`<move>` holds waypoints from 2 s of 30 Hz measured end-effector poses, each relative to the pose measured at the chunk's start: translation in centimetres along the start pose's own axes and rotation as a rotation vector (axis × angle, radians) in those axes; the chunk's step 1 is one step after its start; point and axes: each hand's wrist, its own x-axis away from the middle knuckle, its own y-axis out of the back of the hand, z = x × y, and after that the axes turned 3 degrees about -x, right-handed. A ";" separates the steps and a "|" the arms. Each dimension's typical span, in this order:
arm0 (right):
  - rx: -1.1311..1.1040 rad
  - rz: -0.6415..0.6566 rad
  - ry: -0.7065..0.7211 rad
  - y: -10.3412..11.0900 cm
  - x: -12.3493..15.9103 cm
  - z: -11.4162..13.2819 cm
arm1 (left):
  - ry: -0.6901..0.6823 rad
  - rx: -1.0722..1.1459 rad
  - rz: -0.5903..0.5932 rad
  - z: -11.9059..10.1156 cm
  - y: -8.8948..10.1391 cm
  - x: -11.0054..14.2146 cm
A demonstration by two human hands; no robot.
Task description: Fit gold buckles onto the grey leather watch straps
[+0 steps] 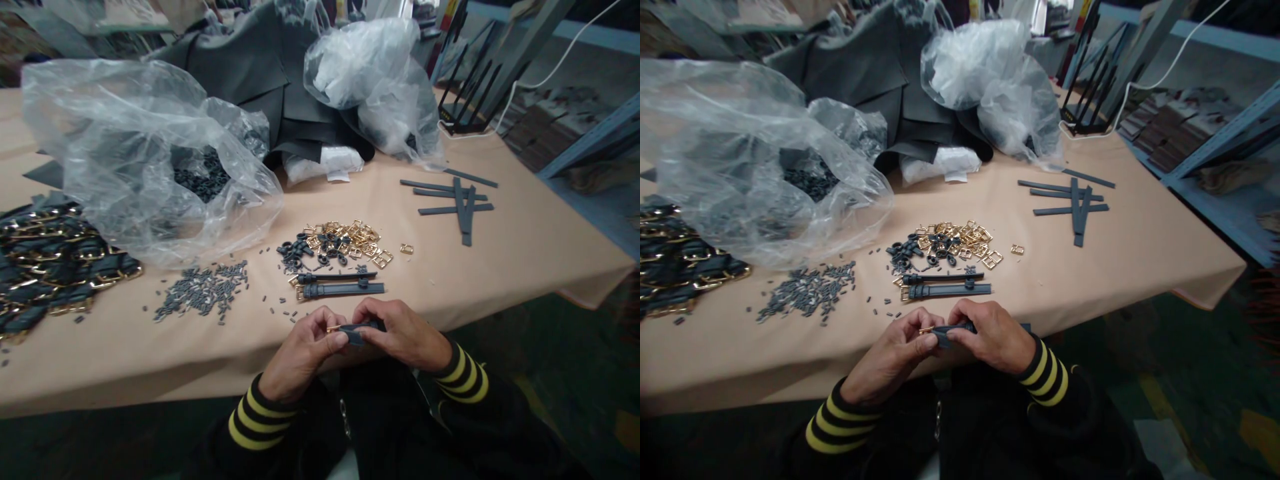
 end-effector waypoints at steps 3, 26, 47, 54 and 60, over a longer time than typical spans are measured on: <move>-0.020 0.072 -0.046 1.1 0.1 -0.4 | -0.028 -0.030 -0.050 -0.1 0.3 -0.1; 0.516 -0.079 0.017 3.4 -8.5 -0.3 | -0.005 -0.246 -0.298 -0.7 0.3 -2.0; 0.295 -0.144 0.070 2.4 -5.7 1.8 | -0.122 -0.260 -0.369 0.3 0.8 -2.1; -0.161 -0.168 -0.096 -0.9 -2.4 -0.4 | -0.156 -0.364 -0.323 0.3 -0.3 -1.2; -0.358 -0.168 -0.095 -0.9 -2.2 -0.1 | -0.199 -0.537 -0.305 -0.3 -0.9 -0.7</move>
